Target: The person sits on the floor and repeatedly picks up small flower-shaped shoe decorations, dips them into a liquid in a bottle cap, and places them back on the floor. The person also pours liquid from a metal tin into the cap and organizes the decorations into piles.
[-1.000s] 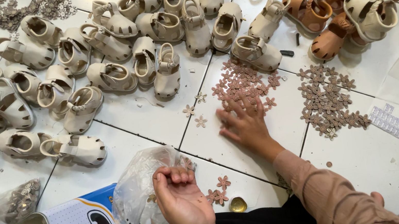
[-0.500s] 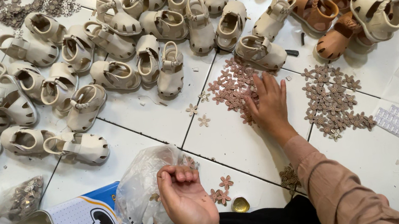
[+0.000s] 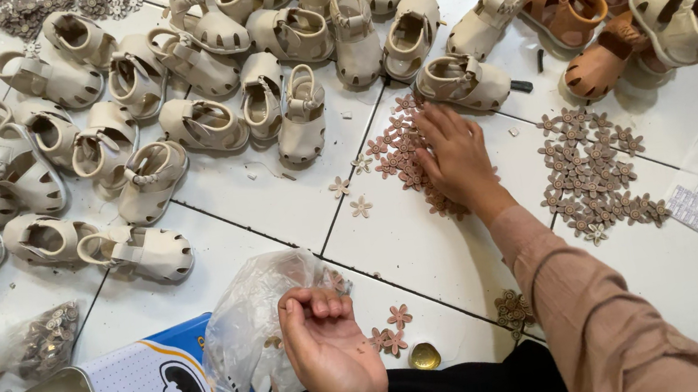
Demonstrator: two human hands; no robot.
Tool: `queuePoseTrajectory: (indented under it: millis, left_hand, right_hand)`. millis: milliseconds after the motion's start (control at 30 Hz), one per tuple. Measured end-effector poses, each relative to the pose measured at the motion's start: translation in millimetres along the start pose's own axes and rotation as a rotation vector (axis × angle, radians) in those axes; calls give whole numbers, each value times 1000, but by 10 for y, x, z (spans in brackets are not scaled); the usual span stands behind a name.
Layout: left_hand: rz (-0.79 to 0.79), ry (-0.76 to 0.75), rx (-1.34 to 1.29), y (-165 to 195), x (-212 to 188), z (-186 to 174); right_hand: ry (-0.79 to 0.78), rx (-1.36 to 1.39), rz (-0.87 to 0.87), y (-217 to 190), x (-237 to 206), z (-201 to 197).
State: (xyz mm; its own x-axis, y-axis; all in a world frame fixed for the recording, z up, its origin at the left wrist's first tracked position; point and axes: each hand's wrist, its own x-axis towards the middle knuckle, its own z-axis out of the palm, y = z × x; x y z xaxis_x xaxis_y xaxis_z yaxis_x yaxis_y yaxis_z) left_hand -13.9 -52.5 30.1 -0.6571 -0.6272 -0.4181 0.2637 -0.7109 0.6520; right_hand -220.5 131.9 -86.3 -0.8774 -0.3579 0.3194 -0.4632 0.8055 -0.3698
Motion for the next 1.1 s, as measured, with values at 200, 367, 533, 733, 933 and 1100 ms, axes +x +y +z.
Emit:
queuePoseTrajectory:
  millis: [200, 367, 533, 733, 933, 1100]
  left_hand:
    - [3, 2, -41, 10, 35, -18]
    - [0, -6, -39, 3, 29, -37]
    - [-11, 5, -41, 22, -1, -16]
    - [-6, -20, -23, 13, 32, 53]
    - [18, -158, 0, -57, 201, -58]
    - [-12, -370, 344, -391, 97, -104]
  right_hand:
    - [-43, -58, -76, -133, 219, 34]
    - [-32, 55, 74, -463, -255, 2]
    - [-261, -23, 378, -519, -830, -140]
    - [101, 99, 121, -281, -788, -240]
    - [-172, 240, 494, -129, -1238, -923]
    - [-157, 703, 588, -296, -1747, -1398]
